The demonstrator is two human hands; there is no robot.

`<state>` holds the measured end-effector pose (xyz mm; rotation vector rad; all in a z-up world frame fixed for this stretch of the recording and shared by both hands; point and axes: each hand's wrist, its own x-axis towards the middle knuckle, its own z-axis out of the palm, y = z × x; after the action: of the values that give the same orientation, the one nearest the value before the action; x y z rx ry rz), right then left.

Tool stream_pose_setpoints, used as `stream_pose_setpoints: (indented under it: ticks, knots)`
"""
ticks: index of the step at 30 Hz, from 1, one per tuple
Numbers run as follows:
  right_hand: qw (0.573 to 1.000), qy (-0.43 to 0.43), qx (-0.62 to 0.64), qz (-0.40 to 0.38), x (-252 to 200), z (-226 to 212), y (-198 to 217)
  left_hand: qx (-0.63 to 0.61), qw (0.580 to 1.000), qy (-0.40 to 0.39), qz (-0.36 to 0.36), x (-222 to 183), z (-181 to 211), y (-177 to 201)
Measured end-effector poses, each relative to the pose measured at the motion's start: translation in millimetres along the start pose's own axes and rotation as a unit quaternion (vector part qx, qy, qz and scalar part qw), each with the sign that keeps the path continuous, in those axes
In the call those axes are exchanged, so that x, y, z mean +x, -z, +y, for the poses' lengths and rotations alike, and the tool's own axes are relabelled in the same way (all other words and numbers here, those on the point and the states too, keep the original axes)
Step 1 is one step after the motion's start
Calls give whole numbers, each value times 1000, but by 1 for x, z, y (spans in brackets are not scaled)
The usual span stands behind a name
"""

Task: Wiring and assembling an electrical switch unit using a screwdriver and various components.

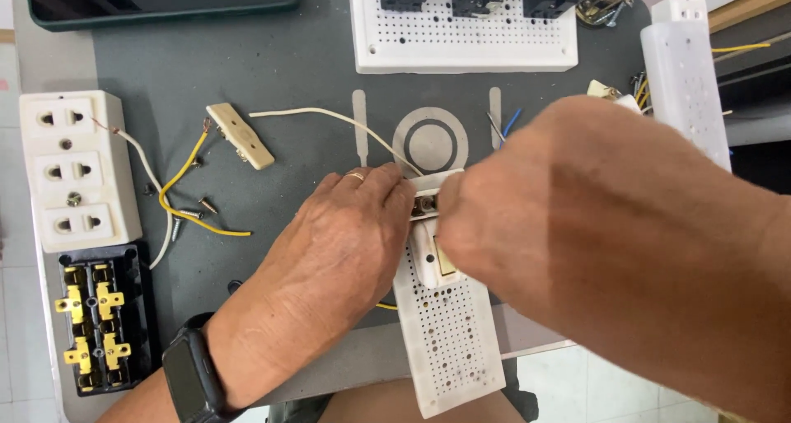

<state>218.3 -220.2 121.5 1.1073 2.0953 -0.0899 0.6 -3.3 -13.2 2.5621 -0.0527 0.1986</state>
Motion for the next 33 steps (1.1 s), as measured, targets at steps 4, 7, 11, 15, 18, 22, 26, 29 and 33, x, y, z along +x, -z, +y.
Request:
stream_pose_setpoints:
  ticks: [4,7,11,15,18,22,26,29,33]
  knots:
    - [1000,10,-15,-1,65,-2,38,-29,999,15,16,0,-2,-3]
    - [999,26,-30,0,121,-1,72,-92,995,27,5,2,-5,2]
    - [997,4,69,-47,132,3,81,-89,996,19,0,1,-6,2]
    - [983,-32,163,-83,127,-2,88,-101,995,27,-2,2,-6,2]
    - [995,-16,85,-40,125,-3,80,-117,992,36,-6,2,-8,5]
    - [971,-27,200,-132,132,-4,92,-118,993,27,-3,2,-8,4]
    - [965,-48,208,-151,139,5,98,-109,993,33,-21,3,-7,8]
    - [954,-91,219,-184,134,6,92,-112,993,40,-27,3,-5,11]
    - [984,-82,152,-43,126,-4,81,-119,992,30,-29,2,-4,14]
